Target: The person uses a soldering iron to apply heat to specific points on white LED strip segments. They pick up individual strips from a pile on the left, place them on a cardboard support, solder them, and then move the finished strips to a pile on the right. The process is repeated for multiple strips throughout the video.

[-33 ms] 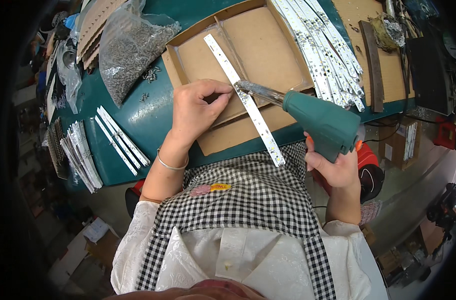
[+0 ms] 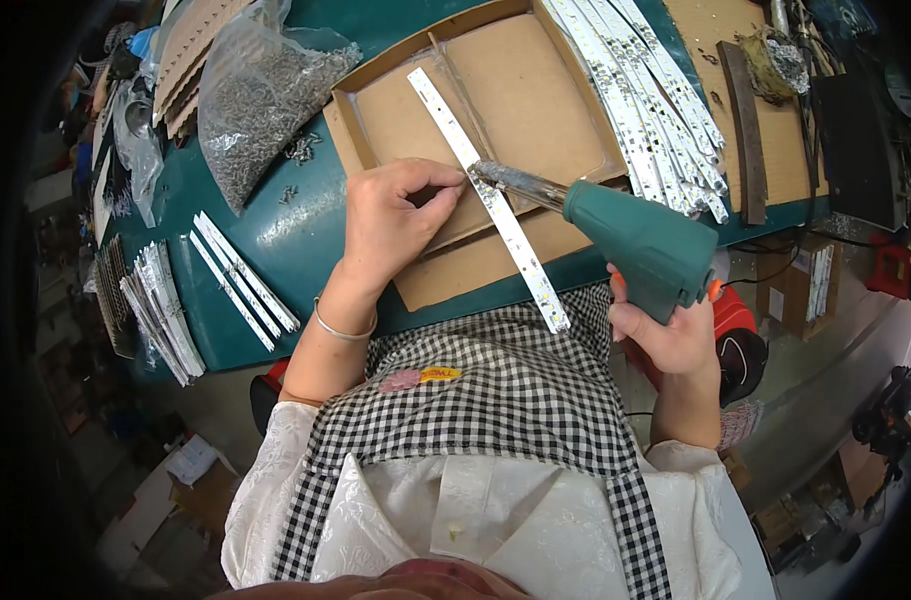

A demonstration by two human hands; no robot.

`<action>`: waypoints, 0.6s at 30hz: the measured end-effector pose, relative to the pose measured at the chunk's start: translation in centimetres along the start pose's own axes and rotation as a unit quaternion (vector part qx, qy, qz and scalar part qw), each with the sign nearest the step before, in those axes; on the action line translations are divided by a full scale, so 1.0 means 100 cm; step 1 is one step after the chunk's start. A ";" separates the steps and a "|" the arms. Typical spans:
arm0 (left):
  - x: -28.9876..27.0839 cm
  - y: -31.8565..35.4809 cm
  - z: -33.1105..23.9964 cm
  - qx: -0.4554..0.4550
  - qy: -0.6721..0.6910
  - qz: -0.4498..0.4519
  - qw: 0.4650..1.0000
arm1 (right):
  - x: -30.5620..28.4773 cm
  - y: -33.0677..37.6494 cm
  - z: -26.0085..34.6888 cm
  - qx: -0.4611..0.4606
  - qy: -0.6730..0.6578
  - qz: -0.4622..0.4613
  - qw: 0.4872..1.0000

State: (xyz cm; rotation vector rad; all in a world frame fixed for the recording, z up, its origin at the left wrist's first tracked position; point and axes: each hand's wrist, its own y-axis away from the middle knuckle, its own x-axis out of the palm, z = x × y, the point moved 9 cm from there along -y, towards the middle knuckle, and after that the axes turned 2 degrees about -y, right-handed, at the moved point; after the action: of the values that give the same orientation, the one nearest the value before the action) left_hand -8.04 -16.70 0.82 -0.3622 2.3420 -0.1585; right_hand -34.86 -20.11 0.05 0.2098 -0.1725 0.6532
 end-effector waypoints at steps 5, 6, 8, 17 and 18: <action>0.000 0.000 0.000 -0.004 -0.002 0.002 1.000 | -0.003 0.002 -0.008 0.020 0.005 0.006 1.000; 0.000 0.000 0.000 -0.003 -0.003 0.001 1.000 | -0.004 0.002 -0.008 0.019 0.006 0.011 1.000; 0.000 -0.001 0.000 -0.001 -0.006 -0.002 1.000 | -0.004 0.001 -0.007 0.017 0.009 0.017 1.000; 0.001 -0.001 0.000 -0.011 -0.006 0.001 1.000 | -0.001 -0.001 0.000 0.019 0.027 0.017 0.999; 0.001 -0.001 0.000 -0.008 -0.007 -0.001 1.000 | -0.001 -0.001 0.000 0.022 0.029 0.017 0.999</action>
State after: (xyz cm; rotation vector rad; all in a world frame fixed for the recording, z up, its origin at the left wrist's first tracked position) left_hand -8.10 -16.79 0.83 -0.3726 2.3310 -0.1383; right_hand -34.88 -20.28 -0.03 0.2309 -0.1059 0.6963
